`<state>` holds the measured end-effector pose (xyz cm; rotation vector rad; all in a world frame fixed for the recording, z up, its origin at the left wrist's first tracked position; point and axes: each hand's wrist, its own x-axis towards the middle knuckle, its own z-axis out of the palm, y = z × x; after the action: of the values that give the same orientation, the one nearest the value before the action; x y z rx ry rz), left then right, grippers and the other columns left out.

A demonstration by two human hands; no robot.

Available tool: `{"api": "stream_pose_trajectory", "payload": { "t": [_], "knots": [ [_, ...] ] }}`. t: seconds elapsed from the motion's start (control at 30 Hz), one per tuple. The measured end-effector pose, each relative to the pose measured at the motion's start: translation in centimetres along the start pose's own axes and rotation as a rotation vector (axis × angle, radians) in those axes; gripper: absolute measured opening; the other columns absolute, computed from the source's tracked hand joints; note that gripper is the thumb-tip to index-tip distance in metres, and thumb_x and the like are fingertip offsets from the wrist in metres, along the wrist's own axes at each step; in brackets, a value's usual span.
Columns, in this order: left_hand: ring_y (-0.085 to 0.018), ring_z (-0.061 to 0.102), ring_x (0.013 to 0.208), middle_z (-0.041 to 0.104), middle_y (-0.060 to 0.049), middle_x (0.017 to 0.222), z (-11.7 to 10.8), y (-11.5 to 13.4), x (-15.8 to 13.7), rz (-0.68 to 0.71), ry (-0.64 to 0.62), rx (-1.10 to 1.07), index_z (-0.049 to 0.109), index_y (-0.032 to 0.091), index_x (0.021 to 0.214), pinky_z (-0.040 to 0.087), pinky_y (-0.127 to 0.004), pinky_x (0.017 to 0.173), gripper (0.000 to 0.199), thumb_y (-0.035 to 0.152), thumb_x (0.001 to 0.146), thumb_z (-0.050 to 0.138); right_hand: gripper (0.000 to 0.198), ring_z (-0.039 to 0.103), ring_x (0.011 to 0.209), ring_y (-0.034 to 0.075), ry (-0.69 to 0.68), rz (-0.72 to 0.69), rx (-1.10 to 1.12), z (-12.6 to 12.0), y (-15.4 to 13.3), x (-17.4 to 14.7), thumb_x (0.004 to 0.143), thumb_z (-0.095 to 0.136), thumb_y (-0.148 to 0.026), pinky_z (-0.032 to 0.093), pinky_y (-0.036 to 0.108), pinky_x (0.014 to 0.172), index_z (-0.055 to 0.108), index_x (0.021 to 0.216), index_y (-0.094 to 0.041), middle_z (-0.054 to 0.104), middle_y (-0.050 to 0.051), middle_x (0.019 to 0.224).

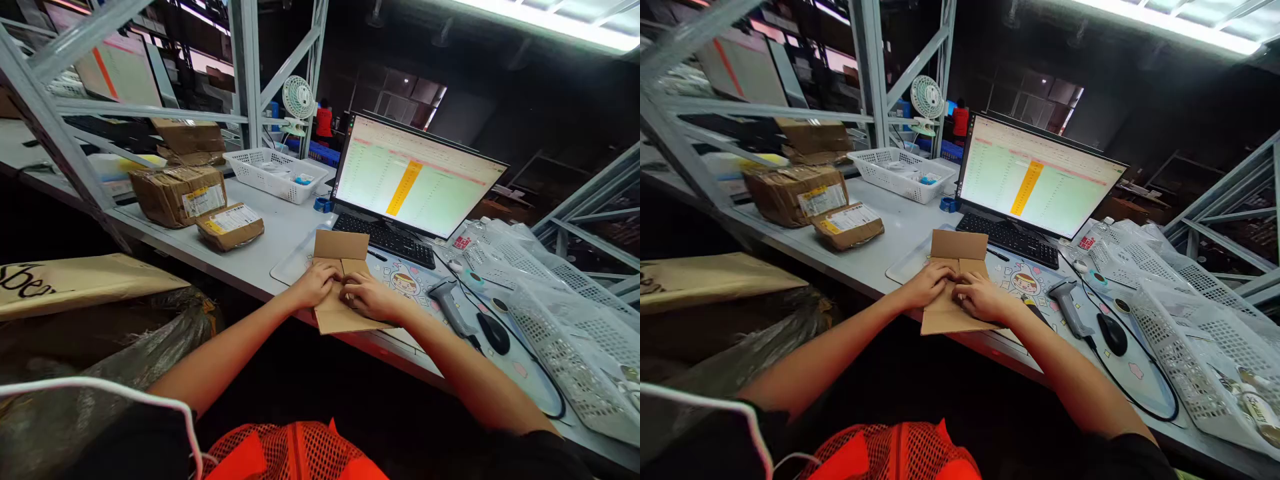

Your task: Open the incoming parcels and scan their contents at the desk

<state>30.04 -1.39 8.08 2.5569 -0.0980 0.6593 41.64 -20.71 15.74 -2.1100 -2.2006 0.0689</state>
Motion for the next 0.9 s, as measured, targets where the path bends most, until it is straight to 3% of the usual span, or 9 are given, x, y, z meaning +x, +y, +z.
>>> {"api": "stream_pose_trajectory", "payload": {
  "t": [0.17,0.27,0.33,0.4,0.53,0.63,0.73,0.8,0.9],
  "knots": [
    [-0.035,0.056,0.133,0.067,-0.013,0.140,-0.1,-0.6,-0.1,0.106,-0.084,0.165,0.072,0.020,0.123,0.043,-0.056,0.111,0.034,0.014,0.099,0.048,0.018,0.052,0.135,0.037,0.130,0.010,-0.132,-0.1,0.2,0.1,0.102,0.063,-0.032,0.048,0.057,0.113,0.076,0.100,-0.020,0.062,0.019,0.136],
    [-0.036,0.052,0.137,0.067,-0.010,0.143,-0.7,-0.3,0.5,0.275,-0.173,0.191,0.072,0.023,0.123,0.039,-0.055,0.111,0.029,0.024,0.106,0.048,0.017,0.058,0.130,0.035,0.374,0.251,0.004,-0.8,1.7,-1.4,0.096,0.069,-0.035,0.049,0.056,0.113,0.069,0.102,-0.020,0.061,0.019,0.141],
    [-0.033,0.057,0.130,0.072,-0.011,0.131,-0.9,-0.1,1.2,0.381,-0.201,0.167,0.072,0.021,0.113,0.037,-0.053,0.111,0.027,0.034,0.108,0.049,0.033,0.066,0.116,0.031,0.473,0.551,0.243,-0.9,3.1,-3.1,0.089,0.073,-0.033,0.056,0.052,0.103,0.064,0.118,-0.020,0.065,0.016,0.136],
    [-0.031,0.061,0.119,0.073,-0.013,0.117,-1.0,0.2,2.1,0.467,-0.197,0.136,0.069,0.019,0.101,0.039,-0.049,0.109,0.030,0.042,0.107,0.052,0.050,0.071,0.100,0.028,0.429,0.789,0.619,-0.6,4.2,-4.9,0.084,0.075,-0.035,0.063,0.043,0.083,0.059,0.129,-0.020,0.071,0.013,0.124],
    [-0.028,0.061,0.088,0.069,-0.012,0.090,-2.3,0.2,3.3,0.533,-0.052,0.032,0.061,0.020,0.087,0.046,-0.044,0.089,0.038,0.055,0.101,0.053,0.032,0.073,0.088,0.025,0.400,0.936,1.250,0.7,5.4,-7.4,0.082,0.073,-0.032,0.063,0.034,0.066,0.067,0.109,-0.016,0.076,0.012,0.104],
    [-0.027,0.059,0.078,0.065,-0.010,0.078,-3.7,-0.5,2.3,0.418,0.153,-0.094,0.056,0.022,0.078,0.046,-0.043,0.083,0.048,0.064,0.101,0.047,0.021,0.070,0.077,0.023,0.670,1.058,1.306,-0.5,5.7,-8.8,0.078,0.076,-0.027,0.064,0.035,0.064,0.067,0.093,-0.017,0.073,0.009,0.088],
    [-0.028,0.068,0.089,0.074,-0.011,0.092,-3.1,-0.9,0.2,0.126,0.082,-0.357,0.067,0.020,0.094,0.050,-0.042,0.088,0.050,0.069,0.098,0.056,0.024,0.066,0.069,0.020,0.920,0.956,1.216,-4.1,4.2,-9.2,0.074,0.081,-0.035,0.059,0.031,0.058,0.065,0.082,-0.019,0.069,0.006,0.078],
    [-0.032,0.073,0.104,0.076,-0.017,0.119,-1.3,-0.3,-0.9,-0.118,0.025,-0.719,0.068,0.020,0.125,0.054,-0.044,0.095,0.071,0.081,0.090,0.062,0.030,0.062,0.068,0.018,0.917,0.743,1.128,-6.5,1.5,-7.7,0.074,0.082,-0.043,0.054,0.028,0.057,0.064,0.076,-0.019,0.066,0.004,0.075],
    [-0.038,0.072,0.120,0.064,-0.021,0.148,1.5,1.8,-1.8,-0.380,0.107,-1.333,0.049,0.023,0.155,0.057,-0.052,0.101,0.107,0.098,0.079,0.055,0.043,0.048,0.061,0.012,0.657,0.503,0.951,-8.1,-3.4,-3.0,0.080,0.077,-0.053,0.038,0.024,0.052,0.058,0.064,-0.018,0.053,0.000,0.066]
  ]
}}
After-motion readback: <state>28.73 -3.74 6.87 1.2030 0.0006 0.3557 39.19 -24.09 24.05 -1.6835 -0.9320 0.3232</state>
